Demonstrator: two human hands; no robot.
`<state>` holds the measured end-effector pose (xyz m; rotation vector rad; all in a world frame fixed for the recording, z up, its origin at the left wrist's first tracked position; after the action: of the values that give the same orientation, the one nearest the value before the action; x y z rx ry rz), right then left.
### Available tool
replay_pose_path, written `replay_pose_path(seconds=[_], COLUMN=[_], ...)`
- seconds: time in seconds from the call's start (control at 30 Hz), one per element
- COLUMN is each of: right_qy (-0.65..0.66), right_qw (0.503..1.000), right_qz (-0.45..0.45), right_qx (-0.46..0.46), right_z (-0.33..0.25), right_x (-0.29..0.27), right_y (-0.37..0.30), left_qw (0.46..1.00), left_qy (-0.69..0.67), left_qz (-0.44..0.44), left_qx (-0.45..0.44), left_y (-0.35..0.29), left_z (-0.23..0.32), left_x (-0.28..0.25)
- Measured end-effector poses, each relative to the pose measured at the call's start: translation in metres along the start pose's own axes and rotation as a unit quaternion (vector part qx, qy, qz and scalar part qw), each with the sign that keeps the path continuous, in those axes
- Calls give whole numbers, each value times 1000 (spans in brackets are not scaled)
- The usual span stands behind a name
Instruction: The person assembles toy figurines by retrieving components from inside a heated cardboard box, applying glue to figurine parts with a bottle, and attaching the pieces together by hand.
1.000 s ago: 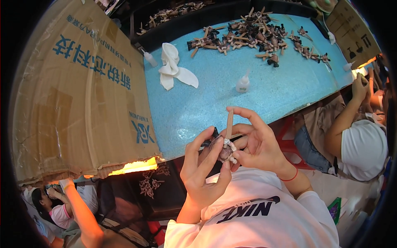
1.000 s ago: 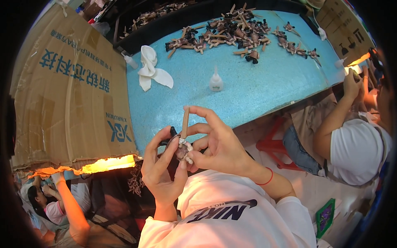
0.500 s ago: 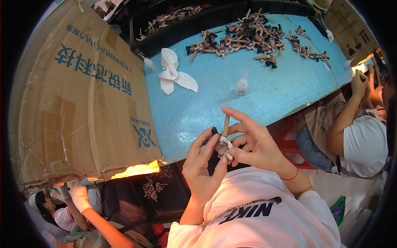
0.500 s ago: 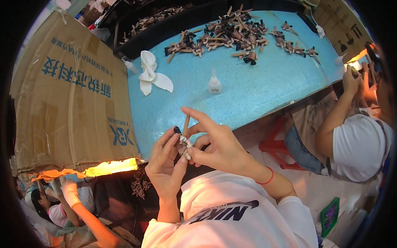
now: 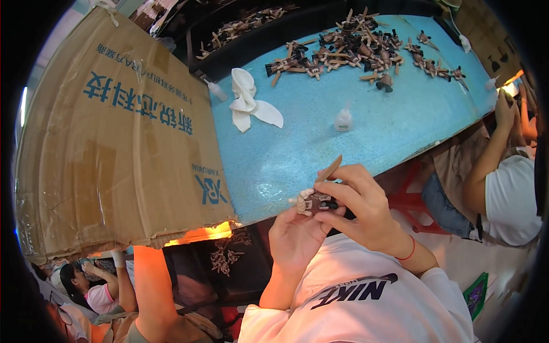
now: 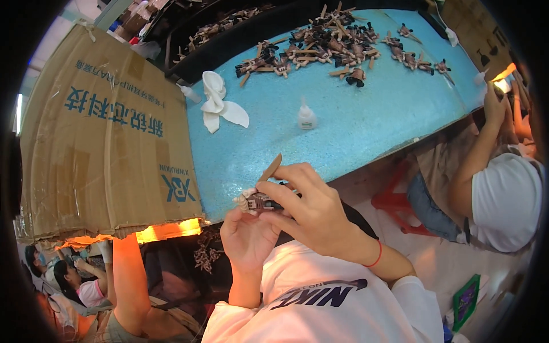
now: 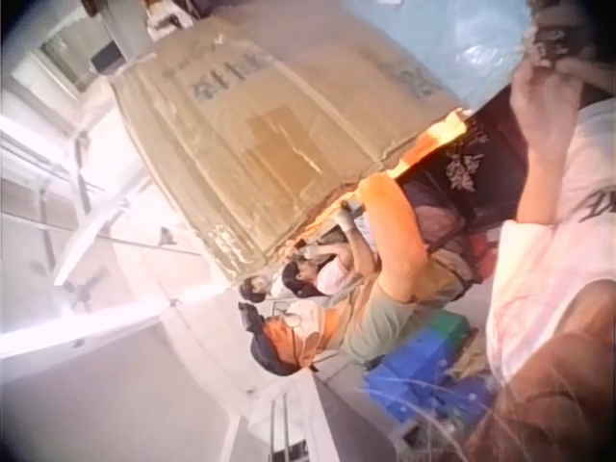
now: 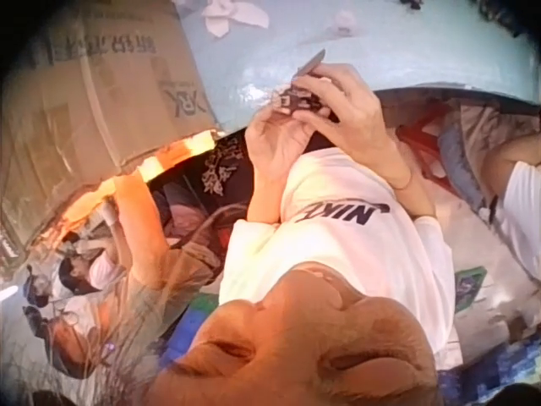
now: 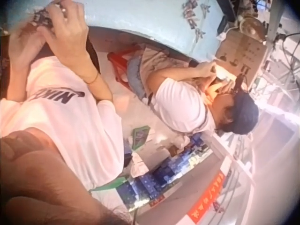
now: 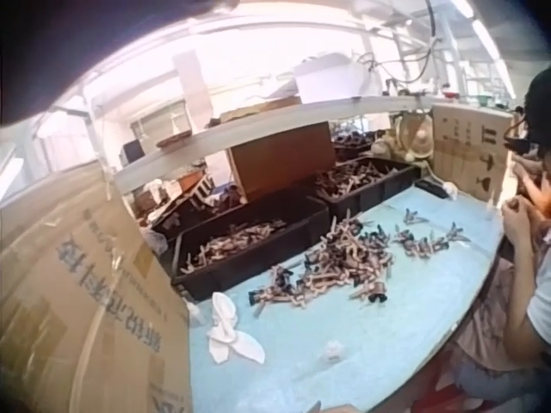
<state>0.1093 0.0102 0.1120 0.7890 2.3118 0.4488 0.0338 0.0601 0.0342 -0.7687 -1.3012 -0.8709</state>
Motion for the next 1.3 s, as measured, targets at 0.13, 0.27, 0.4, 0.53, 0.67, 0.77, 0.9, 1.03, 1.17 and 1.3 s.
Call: replay_pose_path(seconds=[0.13, 0.27, 0.4, 0.53, 0.67, 0.77, 0.9, 1.03, 1.17, 1.3], right_qy=[-21, -44, -49, -45, -43, -43, -28, 253, 432, 448], right_qw=[999, 994, 993, 992, 992, 992, 995, 956, 865, 860], right_qz=[11, 23, 30, 41, 47, 43, 38, -45, -80, -92], right_qx=[-43, -94, -104, -107, -113, -108, -90, 140, 244, 227], right_z=[-8, -16, -19, -20, -21, -22, -18, 13, 20, 16], right_x=[-1, -4, -7, -9, -9, -9, -12, -9, 5, 10], right_y=[-2, -8, -11, -14, -13, -13, -14, -17, -17, -14], left_qw=[998, 997, 1000, 1000, 1000, 999, 975, 915, 796, 656], left_qy=[-56, -29, 13, 16, 8, 31, 216, 390, 579, 707], left_qz=[13, 59, 6, -9, -22, -19, -32, -10, 4, -56], left_qx=[-25, -30, -11, -15, -7, 4, 41, 97, 176, 257], left_y=[-1, -3, -1, 1, 0, -2, -2, -5, -11, -15], left_z=[-7, -8, -7, -7, -6, -4, 4, 15, 27, 28], left_x=[-1, -4, 2, 2, 3, 3, 9, 12, 24, 46])
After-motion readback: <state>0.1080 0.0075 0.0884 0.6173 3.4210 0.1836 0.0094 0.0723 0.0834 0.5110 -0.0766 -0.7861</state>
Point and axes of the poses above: each hand's wrist, its own y-axis towards the middle knuckle, its own x-axis out of the palm, z = x × y, the point moved 9 cm from there along y, towards the middle knuckle, and after that the axes turned 5 degrees about x, right-handed, at the moved point
